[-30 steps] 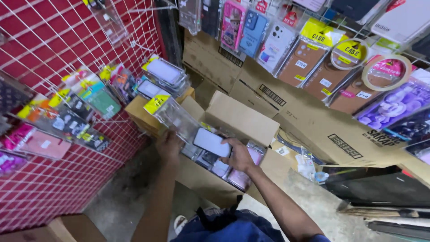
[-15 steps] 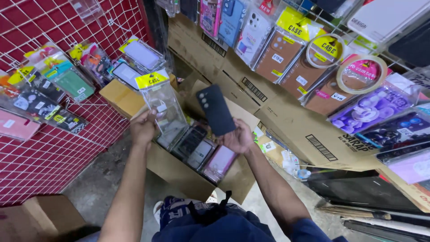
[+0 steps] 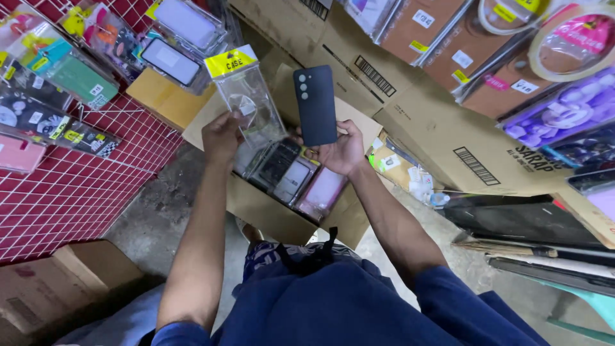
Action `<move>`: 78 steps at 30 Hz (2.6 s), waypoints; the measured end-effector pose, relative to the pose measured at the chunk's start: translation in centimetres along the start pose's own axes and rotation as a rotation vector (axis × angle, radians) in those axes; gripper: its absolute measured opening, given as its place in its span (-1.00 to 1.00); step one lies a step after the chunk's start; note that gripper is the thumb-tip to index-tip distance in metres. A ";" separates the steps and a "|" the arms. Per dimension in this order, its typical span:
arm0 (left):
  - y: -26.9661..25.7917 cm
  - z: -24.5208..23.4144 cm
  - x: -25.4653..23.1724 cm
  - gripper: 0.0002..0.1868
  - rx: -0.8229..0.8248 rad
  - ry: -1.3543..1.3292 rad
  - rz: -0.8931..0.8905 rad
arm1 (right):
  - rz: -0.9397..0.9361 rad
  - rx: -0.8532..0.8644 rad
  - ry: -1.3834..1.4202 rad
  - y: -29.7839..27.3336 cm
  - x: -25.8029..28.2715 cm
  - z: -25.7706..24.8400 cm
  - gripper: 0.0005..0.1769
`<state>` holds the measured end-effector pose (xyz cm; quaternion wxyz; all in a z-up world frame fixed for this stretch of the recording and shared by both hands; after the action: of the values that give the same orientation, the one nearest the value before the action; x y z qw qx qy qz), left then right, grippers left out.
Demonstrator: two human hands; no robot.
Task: Organizing and sorting mobile phones and their protective cases in a retail stockroom environment.
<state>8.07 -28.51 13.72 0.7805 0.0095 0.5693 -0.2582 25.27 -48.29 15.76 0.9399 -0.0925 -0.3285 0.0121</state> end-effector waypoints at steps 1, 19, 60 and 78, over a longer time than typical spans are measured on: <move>0.5 -0.1 -0.2 -0.77 0.002 0.002 -0.003 | -0.001 -0.003 0.002 0.5 -0.1 0.0 -0.17; 11.2 -6.2 1.0 -0.79 0.327 -0.025 0.037 | -0.042 -0.132 0.015 11.0 -3.0 4.0 -0.19; 30.5 -14.8 -6.7 -0.39 0.143 -0.111 -0.203 | 0.062 -0.888 -1.330 34.8 -6.3 3.9 -0.43; 33.0 -17.2 -2.9 -0.32 0.062 -0.029 0.251 | 0.000 -0.616 -1.843 39.0 -3.8 8.3 -0.28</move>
<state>5.86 6.52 1.05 0.8142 0.1008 0.5440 -0.1760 18.61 -8.92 12.69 0.2486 -0.2886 -0.9246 -0.0067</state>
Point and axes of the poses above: each hand's wrist, its own y-axis towards the middle knuckle, its own z-axis out of the palm, x = y × z, the point moved 10 cm from there along y, towards the middle knuckle, and after that the axes turned 14 degrees about -y, right-handed, at the moved point
